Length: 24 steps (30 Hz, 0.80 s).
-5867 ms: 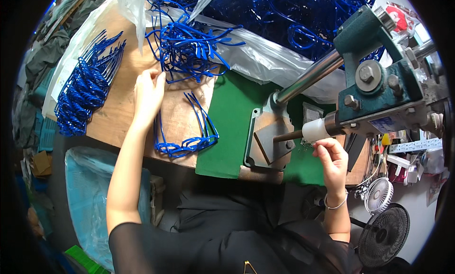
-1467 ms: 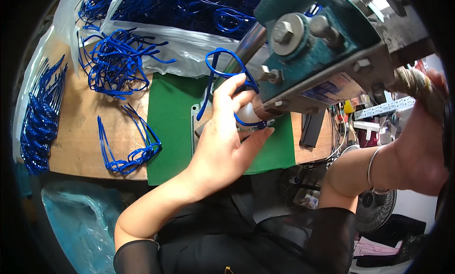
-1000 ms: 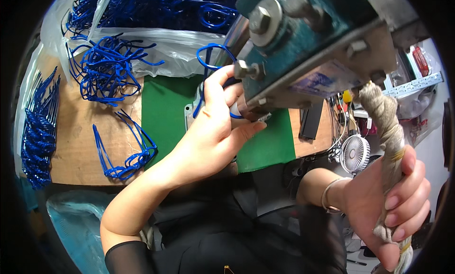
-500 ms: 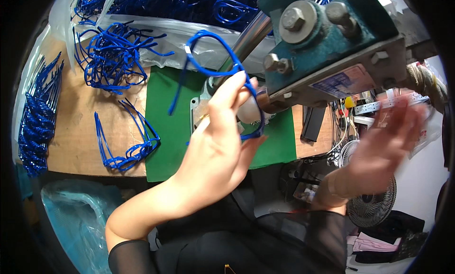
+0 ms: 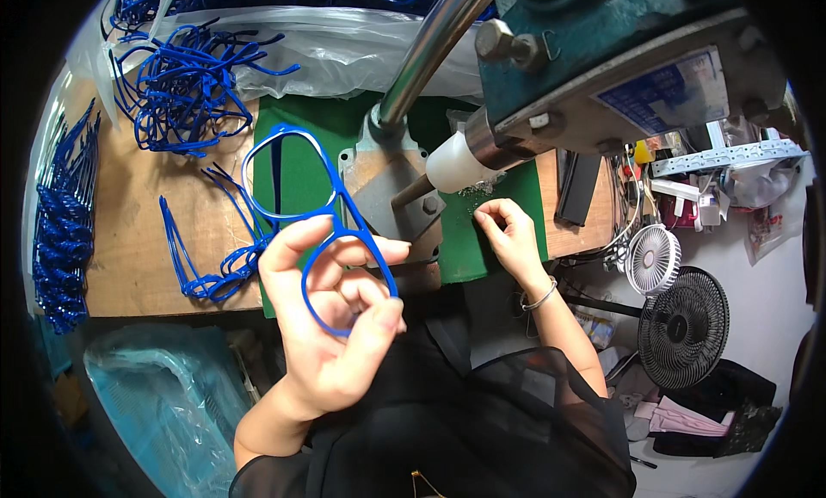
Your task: The person repeatedly picks blue wire frames from a pile, places them into a press machine, and operates the lever to crimp or secure the frame. Finished frames are set aside on the table. The process is repeated continuously throughout the clip.
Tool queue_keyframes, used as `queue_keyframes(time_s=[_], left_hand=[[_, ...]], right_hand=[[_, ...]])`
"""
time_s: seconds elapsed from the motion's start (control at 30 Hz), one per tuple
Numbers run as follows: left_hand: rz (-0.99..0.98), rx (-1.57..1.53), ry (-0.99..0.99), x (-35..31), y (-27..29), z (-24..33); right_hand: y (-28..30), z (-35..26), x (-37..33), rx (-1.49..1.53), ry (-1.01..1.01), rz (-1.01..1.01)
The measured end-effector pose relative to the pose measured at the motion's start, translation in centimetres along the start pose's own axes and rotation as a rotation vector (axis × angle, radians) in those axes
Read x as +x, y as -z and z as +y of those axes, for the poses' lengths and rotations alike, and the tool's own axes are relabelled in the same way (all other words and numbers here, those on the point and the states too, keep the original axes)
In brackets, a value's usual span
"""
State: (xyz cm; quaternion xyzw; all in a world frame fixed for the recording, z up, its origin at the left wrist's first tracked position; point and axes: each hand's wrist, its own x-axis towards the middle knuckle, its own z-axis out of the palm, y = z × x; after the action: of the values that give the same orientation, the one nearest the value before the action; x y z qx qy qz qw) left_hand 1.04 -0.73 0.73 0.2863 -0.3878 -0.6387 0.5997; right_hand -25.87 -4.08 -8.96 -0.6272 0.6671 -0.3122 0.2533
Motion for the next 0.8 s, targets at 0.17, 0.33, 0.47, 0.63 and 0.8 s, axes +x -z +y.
queue_keyframes(time_s=[0.17, 0.33, 0.47, 0.63, 0.8], left_hand=[[0.057, -0.060, 0.149, 0.2, -0.4, 0.1], [-0.023, -0.419, 0.313, 0.4, 0.6, 0.2], [-0.020, -0.344, 0.466, 0.8, 0.7, 1.0], [-0.049, -0.118, 0.577, 0.7, -0.7, 1.1], [-0.243, 0.070, 0.512, -0.8, -0.7, -0.6]], right_hand=[[-0.4, -0.2, 0.0, -0.115, 0.071, 0.028], [-1.0, -0.1, -0.1, -0.156, 0.119, 0.070], [-0.4, 0.3, -0.2, -0.002, 0.001, 0.016], [-0.3, 0.3, 0.4, -0.145, 0.189, -0.022], [-0.1, 0.2, 1.3, -0.271, 0.282, -0.097]])
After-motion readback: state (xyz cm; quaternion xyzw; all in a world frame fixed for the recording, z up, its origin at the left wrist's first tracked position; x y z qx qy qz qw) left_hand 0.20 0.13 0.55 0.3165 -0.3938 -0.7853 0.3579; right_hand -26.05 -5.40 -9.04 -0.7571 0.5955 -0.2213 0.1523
